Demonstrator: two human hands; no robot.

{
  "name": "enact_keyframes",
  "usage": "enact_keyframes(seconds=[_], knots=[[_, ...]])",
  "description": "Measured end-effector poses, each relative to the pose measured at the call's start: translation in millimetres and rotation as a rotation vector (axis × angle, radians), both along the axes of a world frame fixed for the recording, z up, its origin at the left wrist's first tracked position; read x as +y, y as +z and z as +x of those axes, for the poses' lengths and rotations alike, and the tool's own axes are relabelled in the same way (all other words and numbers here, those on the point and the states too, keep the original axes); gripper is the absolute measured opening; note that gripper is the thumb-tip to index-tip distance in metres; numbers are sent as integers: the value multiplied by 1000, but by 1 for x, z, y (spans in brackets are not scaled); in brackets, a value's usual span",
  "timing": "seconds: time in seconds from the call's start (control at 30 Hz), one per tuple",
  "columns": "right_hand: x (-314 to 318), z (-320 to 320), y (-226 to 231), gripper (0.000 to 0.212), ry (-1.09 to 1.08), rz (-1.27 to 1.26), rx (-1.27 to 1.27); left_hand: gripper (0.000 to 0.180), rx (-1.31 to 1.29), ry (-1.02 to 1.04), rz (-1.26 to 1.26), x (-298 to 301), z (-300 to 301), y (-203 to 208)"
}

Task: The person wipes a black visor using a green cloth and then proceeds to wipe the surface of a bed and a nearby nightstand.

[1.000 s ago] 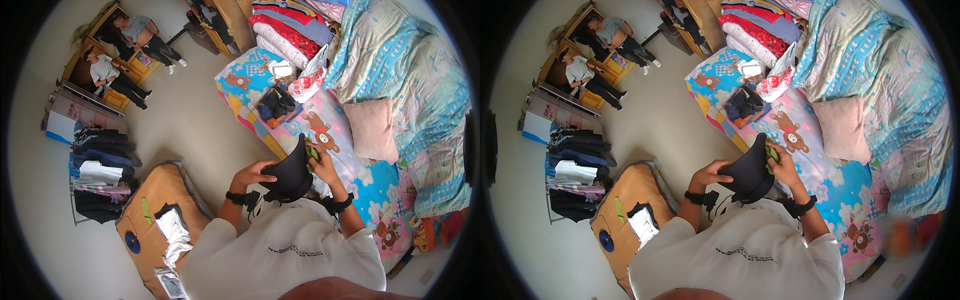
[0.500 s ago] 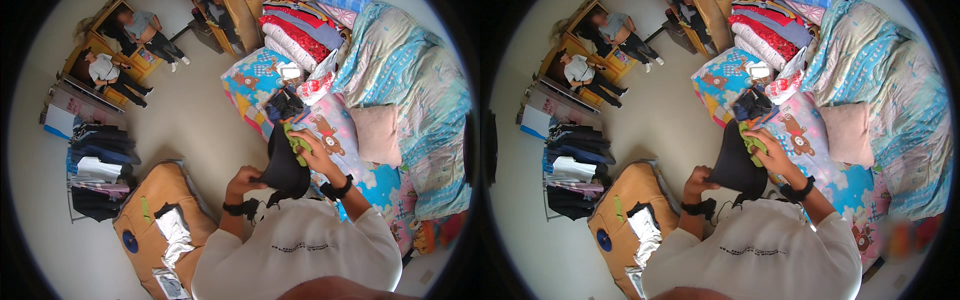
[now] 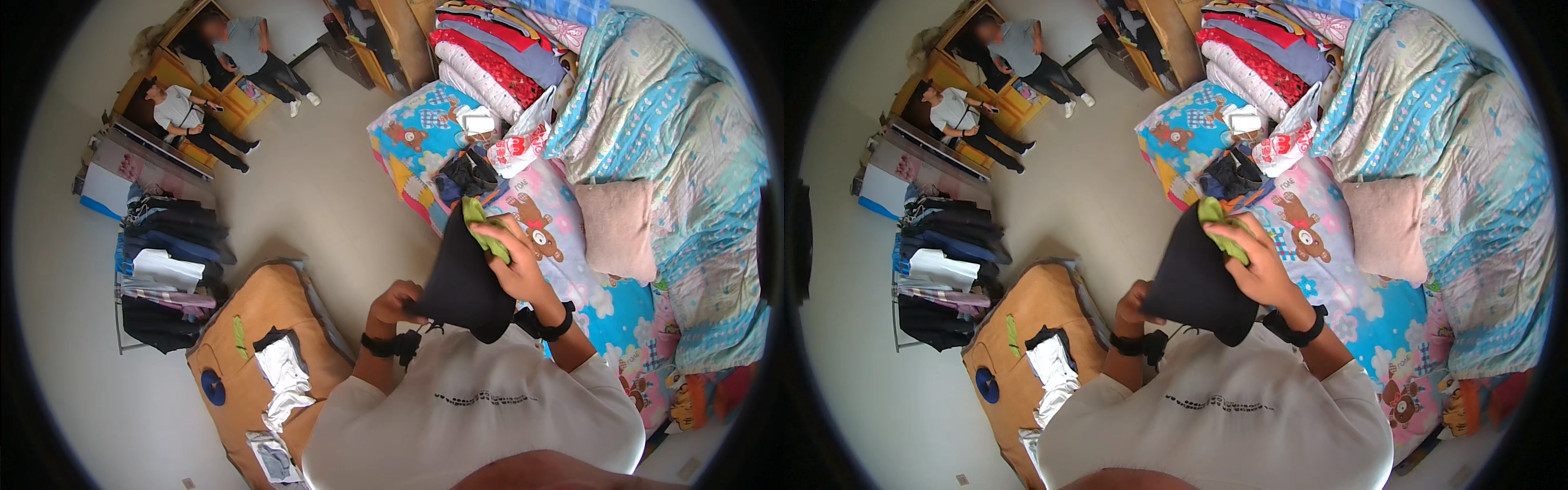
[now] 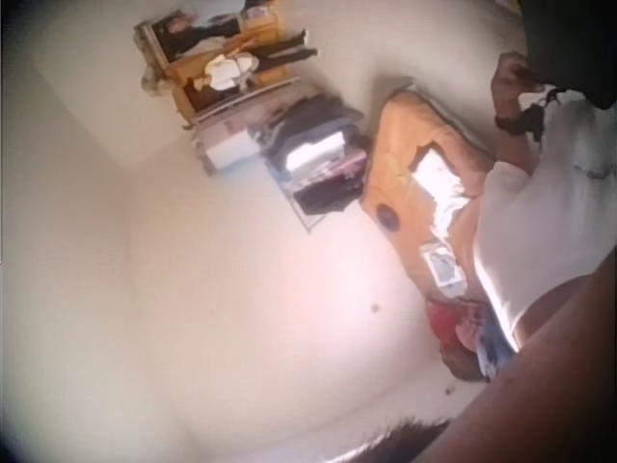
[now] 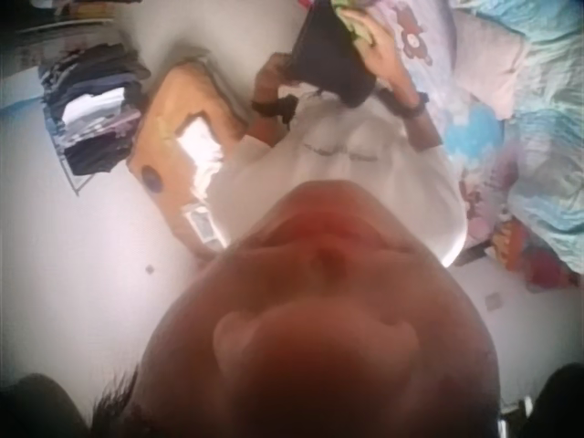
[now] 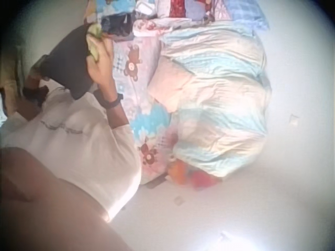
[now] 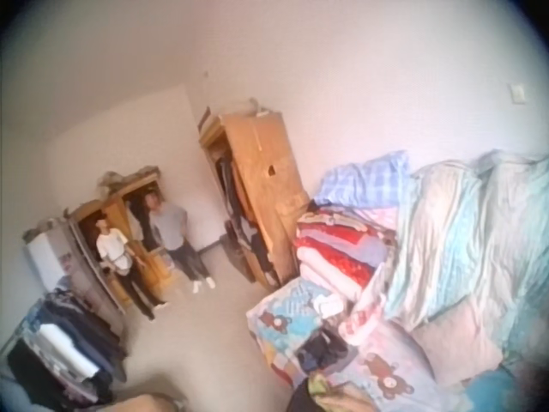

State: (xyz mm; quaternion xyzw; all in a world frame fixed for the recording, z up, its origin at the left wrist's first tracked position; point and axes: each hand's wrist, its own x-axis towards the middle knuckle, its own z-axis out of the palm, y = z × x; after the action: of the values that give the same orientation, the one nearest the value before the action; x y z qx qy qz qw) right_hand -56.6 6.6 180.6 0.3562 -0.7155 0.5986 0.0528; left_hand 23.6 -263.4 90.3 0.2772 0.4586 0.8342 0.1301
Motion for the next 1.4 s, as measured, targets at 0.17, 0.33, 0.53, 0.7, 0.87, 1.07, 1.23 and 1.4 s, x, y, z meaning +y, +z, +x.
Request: enact_keyframes(seconds=[0.17, 0.33, 0.53, 0.7, 0.87, 1.07, 1.23, 1.4], knots=[[-6, 2, 14, 50, 33, 93, 206, 17, -3, 38, 43, 9, -24, 21], [-4, -60, -56, 43, 116, 89, -123, 17, 84, -130, 92, -2, -37, 25], [-7, -91, -78, 44, 145, -243, -586, 44, 223, -182, 77, -19, -48, 20], [4, -131, -115, 52, 450, -116, -494, 49, -119, 11, -217, -46, -53, -1], [-8, -142, -104, 36, 136, 127, -502, 50, -93, 292, -477, -76, -55, 2], [-46, -155, -110, 49, -116, 235, -88, 43, -180, 424, -916, -59, -74, 25], [-98, -146, -97, 46, -194, 271, -42, 42, -292, 633, -857, -63, -89, -13], [-156, -108, -122, 54, -222, 7, -57, 36, -270, 607, -959, -61, -97, -32]])
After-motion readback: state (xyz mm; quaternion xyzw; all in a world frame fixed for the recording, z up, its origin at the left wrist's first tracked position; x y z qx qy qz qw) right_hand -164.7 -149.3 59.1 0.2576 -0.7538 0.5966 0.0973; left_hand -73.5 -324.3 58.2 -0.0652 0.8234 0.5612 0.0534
